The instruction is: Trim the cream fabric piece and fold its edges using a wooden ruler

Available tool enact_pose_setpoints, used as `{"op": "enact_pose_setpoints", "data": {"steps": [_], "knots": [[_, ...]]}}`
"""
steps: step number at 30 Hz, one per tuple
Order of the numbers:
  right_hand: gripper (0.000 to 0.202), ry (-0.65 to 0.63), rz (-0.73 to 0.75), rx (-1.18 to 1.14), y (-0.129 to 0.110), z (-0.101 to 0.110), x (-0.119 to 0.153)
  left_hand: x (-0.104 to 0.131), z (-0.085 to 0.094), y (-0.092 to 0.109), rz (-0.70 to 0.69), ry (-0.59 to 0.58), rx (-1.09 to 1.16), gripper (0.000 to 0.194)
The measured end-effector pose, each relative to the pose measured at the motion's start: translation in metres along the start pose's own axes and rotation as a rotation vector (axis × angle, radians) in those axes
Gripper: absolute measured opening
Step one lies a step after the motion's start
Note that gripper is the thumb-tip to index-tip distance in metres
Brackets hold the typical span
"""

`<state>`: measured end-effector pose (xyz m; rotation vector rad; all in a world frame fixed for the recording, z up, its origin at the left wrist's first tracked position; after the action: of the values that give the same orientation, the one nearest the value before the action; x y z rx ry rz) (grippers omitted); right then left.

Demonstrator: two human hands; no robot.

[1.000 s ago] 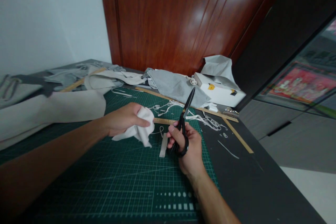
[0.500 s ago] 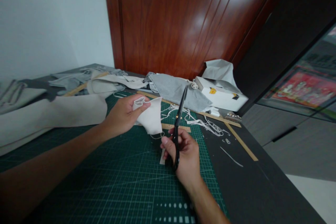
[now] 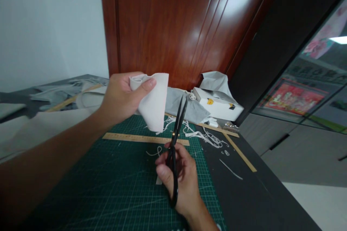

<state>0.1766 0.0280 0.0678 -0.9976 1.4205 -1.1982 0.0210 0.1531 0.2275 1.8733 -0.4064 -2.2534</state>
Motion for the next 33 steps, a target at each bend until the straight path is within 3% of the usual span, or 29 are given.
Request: {"op": "enact_pose_setpoints", "data": {"steps": [5, 14, 33], "knots": [[0.057, -0.061, -0.004, 0.000, 0.000, -0.004, 0.004, -0.002, 0.005, -0.003, -0.026, 0.039, -0.055, 0.037], [0.065, -0.056, -0.038, 0.038, 0.012, -0.011, 0.007, -0.003, 0.011, 0.002, -0.029, 0.129, -0.201, 0.031], [0.066, -0.014, -0.034, 0.058, 0.018, -0.011, 0.008, -0.002, 0.011, 0.007, -0.073, 0.127, -0.294, 0.040]]}}
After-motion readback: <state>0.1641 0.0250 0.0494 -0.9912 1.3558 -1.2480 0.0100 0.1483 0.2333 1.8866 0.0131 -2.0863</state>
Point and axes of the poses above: each hand's wrist, its own x-axis away from the middle knuckle, its own z-axis out of the back of the hand, y = z × x, the point moved 5 cm from there along -x, towards the middle knuckle, and after that the axes turned 14 degrees about -z, right-handed, at the moved point
